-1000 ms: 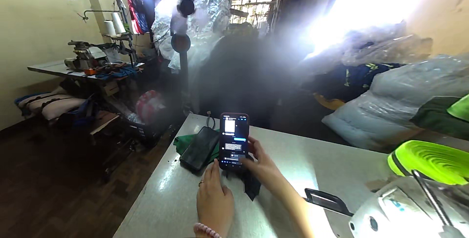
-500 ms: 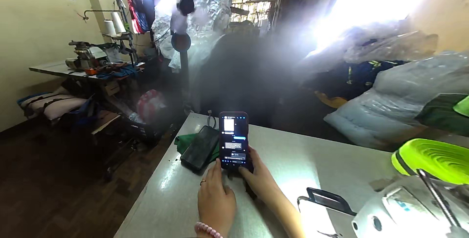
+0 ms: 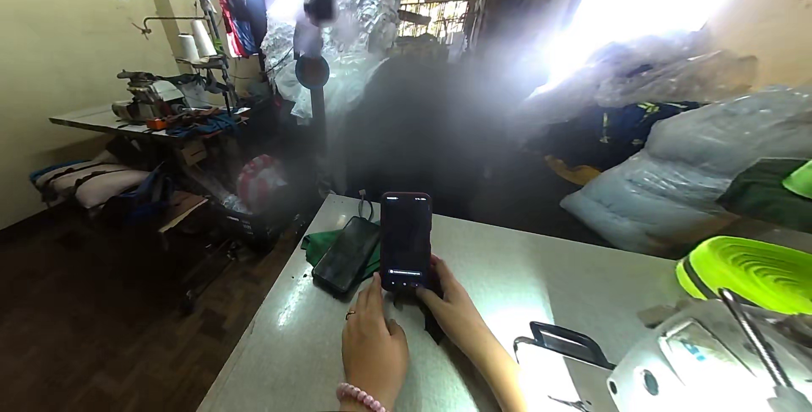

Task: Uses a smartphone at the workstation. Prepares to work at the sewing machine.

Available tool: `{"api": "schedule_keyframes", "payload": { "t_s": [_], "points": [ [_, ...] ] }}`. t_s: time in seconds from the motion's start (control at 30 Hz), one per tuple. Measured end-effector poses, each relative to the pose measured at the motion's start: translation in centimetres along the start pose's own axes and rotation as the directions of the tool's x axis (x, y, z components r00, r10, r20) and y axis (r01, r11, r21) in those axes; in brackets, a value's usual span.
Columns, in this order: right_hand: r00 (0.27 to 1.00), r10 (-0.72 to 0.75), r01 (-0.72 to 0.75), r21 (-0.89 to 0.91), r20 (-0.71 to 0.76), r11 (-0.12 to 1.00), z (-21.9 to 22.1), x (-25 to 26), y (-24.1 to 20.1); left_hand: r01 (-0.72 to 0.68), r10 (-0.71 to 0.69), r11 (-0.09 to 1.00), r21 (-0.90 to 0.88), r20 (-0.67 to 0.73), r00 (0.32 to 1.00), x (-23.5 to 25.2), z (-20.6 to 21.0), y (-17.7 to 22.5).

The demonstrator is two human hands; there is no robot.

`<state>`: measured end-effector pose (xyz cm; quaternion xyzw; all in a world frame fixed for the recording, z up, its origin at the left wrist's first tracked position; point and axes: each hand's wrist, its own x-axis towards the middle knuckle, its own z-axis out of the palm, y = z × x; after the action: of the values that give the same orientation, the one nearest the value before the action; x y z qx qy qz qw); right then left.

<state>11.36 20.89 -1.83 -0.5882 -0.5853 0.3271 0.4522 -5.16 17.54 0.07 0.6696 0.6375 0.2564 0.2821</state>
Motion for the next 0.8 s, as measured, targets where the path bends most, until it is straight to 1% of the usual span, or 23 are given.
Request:
{"api": "schedule_keyframes", "payload": {
  "t_s": [0.1,0.3,0.8],
  "points": [
    [1.000,0.000,0.000,-0.005,0.000,1.000,-0.04,-0.05,0.07,0.006,-0.006,1.000,0.002,0.017,1.000,-0.04,-0.12,0.06],
    [1.000,-0.016,0.015,-0.063,-0.020,0.998,0.09,0.09,0.68,0.000,0.000,1.000,-0.003,0.005,1.000,-0.06,-0.06,0.02],
    [0.999,-0.026,0.024,-0.054,-0.027,0.998,0.26,0.13,0.98,-0.020,0.020,1.000,-0.004,-0.010,1.000,0.02,0.12,-0.23]
  ]
}}
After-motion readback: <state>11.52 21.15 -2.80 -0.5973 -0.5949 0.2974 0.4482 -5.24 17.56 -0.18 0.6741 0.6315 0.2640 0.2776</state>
